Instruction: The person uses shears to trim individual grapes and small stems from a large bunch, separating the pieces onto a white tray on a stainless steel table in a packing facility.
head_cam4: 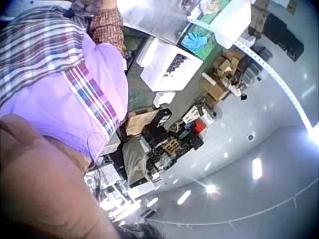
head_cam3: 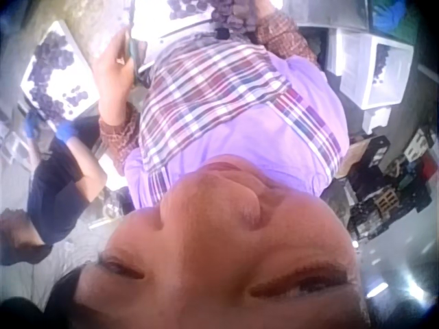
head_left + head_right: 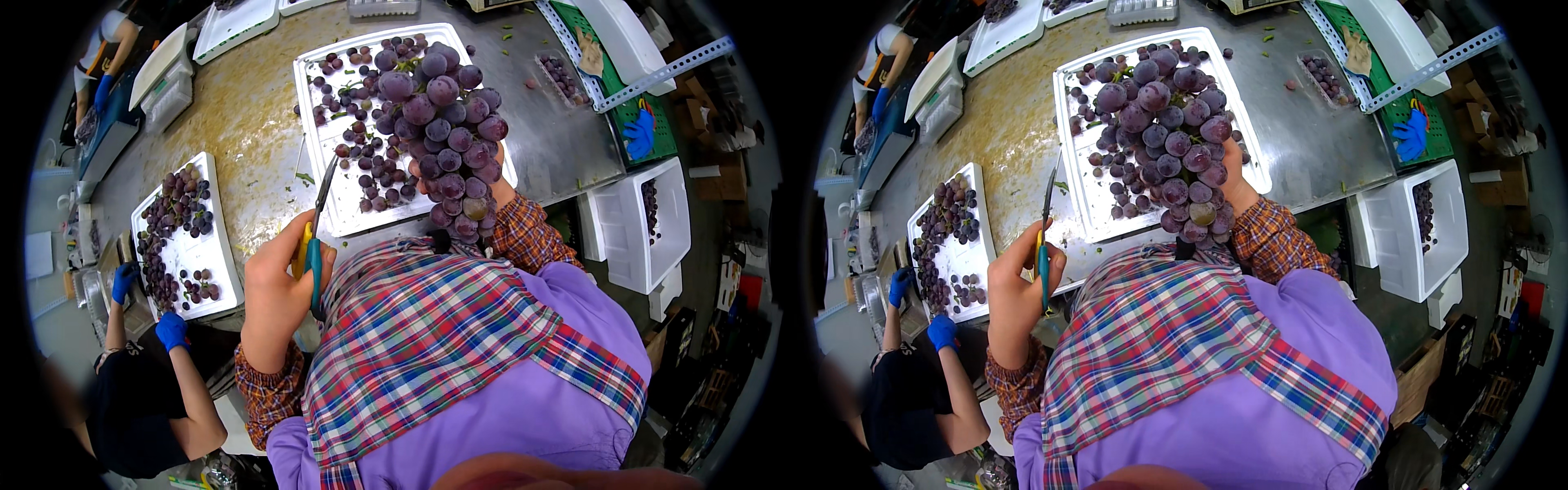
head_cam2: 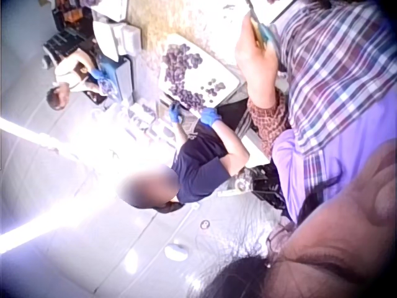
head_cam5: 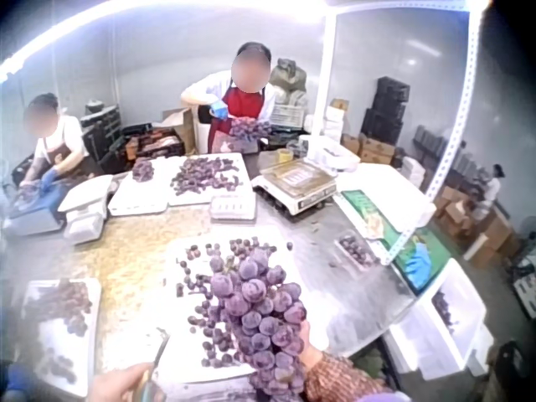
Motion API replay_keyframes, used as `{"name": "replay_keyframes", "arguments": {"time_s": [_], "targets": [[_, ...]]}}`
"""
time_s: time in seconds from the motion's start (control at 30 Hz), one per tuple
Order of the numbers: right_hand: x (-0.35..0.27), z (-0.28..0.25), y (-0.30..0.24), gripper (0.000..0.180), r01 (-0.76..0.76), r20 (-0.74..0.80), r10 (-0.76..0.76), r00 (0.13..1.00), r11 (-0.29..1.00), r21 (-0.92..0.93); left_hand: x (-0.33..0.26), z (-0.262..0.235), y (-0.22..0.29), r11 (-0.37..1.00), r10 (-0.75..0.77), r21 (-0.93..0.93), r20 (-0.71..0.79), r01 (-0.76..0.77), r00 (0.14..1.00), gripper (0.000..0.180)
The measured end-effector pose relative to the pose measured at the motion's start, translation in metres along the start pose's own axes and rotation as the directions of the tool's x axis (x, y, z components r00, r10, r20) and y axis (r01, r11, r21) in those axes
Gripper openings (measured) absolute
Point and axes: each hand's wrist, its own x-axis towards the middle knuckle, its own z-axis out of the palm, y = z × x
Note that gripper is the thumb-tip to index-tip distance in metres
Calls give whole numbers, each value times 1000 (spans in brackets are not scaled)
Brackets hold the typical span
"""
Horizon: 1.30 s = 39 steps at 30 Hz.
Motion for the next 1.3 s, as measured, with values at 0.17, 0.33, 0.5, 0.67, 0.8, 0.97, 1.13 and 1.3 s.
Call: {"name": "replay_keyframes", "arguments": {"time_s": [0.17,0.33,0.5,0.67,0.8,0.97,1.13,1.3], "targets": [[-5,0,4,66,-31,-2,30,1000,1000,-8,3,-8,8,987,72,141,15,-73,997,44],[-12,2,2,50,-21,70,23,997,999,-39,17,-21,31,981,62,177,95,-78,994,44],[-8,15,9,52,14,-3,-14,1000,995,-101,29,-17,55,998,-34,52,248,22,968,40],[-12,31,11,55,100,4,-102,995,978,-183,52,-1,53,983,28,167,245,-71,969,39],[-13,33,15,56,136,33,-132,991,971,-195,66,3,51,975,-18,217,262,-41,965,41],[-16,41,15,58,143,32,-139,990,958,-249,74,7,44,969,35,228,253,-95,967,41],[-17,47,15,58,131,48,-123,991,959,-251,77,5,50,976,8,205,271,-66,962,41],[-15,48,18,58,145,85,-128,988,959,-244,78,7,43,953,80,271,204,-135,976,41]]}}
